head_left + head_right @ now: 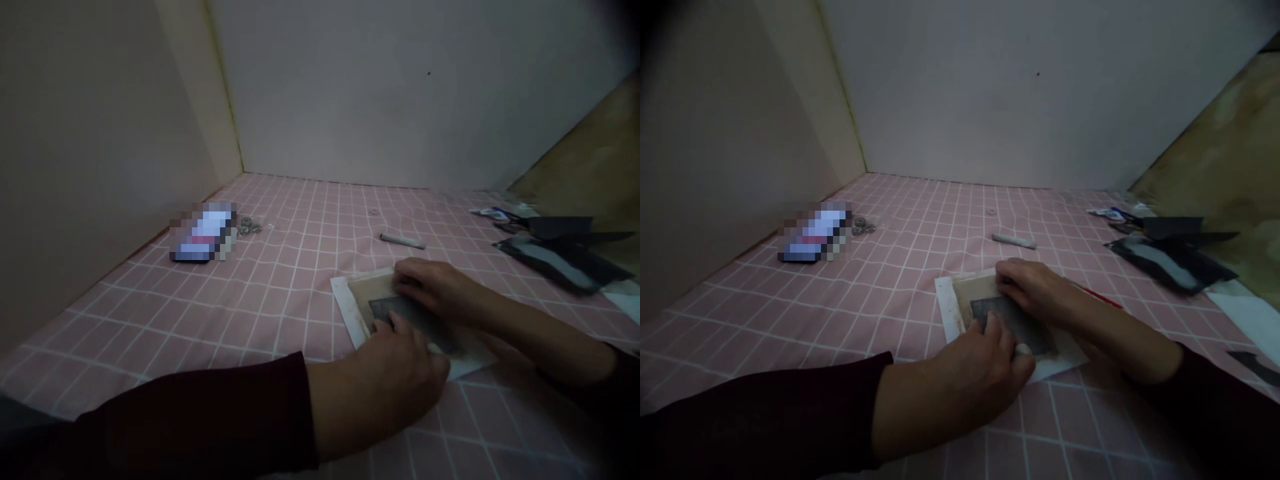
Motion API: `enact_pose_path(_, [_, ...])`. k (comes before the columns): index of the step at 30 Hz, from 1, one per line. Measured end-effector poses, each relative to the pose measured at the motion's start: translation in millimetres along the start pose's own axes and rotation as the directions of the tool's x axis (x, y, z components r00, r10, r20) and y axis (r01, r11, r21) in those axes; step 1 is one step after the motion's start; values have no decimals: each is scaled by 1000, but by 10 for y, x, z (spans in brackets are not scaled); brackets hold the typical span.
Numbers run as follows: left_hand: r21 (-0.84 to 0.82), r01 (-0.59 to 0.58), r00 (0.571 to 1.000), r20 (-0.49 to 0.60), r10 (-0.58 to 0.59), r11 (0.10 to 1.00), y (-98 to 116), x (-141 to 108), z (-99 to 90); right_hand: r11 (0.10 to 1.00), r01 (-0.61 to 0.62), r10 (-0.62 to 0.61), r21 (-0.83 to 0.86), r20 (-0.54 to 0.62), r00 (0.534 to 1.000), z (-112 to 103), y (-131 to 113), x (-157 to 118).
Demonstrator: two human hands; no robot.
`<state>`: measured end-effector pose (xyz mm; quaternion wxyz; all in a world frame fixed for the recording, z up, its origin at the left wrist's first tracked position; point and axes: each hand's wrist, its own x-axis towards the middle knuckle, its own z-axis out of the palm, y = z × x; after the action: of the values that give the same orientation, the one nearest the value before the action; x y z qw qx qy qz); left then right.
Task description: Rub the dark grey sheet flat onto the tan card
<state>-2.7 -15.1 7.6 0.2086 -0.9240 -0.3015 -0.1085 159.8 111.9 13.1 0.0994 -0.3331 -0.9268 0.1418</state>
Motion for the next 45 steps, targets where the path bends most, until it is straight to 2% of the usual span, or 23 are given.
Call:
enact_pose_path(6, [9,2,1000,29,-3,1000,23,14,40,994,68,-66,84,-29,997,95,-235,173])
enact_pose_path(12, [-14,10,1000,-9,-10,1000,16,14,60,999,-33,33,-1,26,999,-34,-19,-4])
enact_pose_path(17, [14,5,1000,15,-6,1000,15,12,50,999,28,-28,25,3,1000,67,-214,167])
enact_pose_path(19, [13,7,1000,14,-7,1000,13,10,45,998,50,-50,26,5,999,62,-212,171])
enact_pose_path(23, [-13,2,1000,-2,-2,1000,-9,4,17,999,-39,39,-2,13,999,-36,-52,42])
enact_pose_path(25, [-7,-5,1000,5,5,1000,-18,5,2,998,-56,56,-13,12,998,-31,-59,41])
enact_pose_path(30, [21,-2,999,36,2,1000,-5,12,5,998,37,-36,57,-15,999,105,-264,205])
enact_pose_path(36, [6,-9,1000,28,9,1000,-14,-4,-14,998,-57,57,0,22,998,-48,-69,33])
enact_pose_path(39, [2,-6,999,42,5,1000,-13,4,-4,999,23,-22,-36,35,999,-35,-147,84])
enact_pose_path(42, [-7,18,998,56,-18,1000,5,18,24,995,97,-98,24,12,995,39,-269,182])
enact_pose_path(45, [5,12,999,44,-12,1000,10,12,17,996,83,-83,31,1,997,35,-205,117])
